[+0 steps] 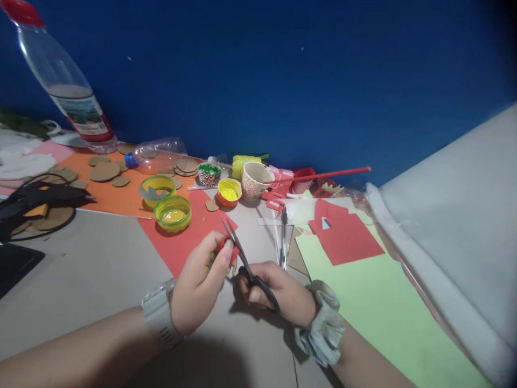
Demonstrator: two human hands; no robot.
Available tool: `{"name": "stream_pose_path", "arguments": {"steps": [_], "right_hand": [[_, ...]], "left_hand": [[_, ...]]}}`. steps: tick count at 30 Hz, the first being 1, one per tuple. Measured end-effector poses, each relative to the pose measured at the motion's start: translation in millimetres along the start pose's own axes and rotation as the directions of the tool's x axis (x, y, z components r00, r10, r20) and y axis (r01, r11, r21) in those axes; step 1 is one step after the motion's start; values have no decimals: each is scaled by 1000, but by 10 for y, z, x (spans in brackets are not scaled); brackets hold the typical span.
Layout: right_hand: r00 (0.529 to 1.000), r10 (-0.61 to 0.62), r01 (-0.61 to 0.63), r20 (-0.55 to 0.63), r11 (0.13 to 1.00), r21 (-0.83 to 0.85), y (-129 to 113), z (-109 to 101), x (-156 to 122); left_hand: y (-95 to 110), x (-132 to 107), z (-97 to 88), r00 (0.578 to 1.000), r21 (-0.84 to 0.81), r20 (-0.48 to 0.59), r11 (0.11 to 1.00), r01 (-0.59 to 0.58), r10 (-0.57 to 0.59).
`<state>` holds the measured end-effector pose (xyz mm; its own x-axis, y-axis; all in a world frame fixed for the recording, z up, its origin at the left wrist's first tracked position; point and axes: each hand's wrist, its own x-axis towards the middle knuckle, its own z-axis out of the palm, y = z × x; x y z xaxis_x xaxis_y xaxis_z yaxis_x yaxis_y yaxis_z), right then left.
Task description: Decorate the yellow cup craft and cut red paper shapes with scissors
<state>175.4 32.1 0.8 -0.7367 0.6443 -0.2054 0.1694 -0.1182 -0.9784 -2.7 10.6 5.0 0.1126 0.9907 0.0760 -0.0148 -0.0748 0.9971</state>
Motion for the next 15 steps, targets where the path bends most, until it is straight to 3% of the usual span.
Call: {"name": "stream_pose_path", "arguments": {"steps": [6,10,13,15], "right_hand": [[1000,-13,13,-21,1000,5,-4,11,-11],[991,-120,122,-65,992,28,16,54,-16],[960,-223,241,-172,966,95,-2,107,3],[911,-284,335,-298,932,138,-96,141,-1]], "left_hand": [[9,16,14,1000,-16,-10,1000,7,-7],[21,24,30,999,-46,-21,998,32,-33],[22,19,41,997,-68,-43,996,56,-59],[18,16,49,994,-81,-62,993,81,-87]]}}
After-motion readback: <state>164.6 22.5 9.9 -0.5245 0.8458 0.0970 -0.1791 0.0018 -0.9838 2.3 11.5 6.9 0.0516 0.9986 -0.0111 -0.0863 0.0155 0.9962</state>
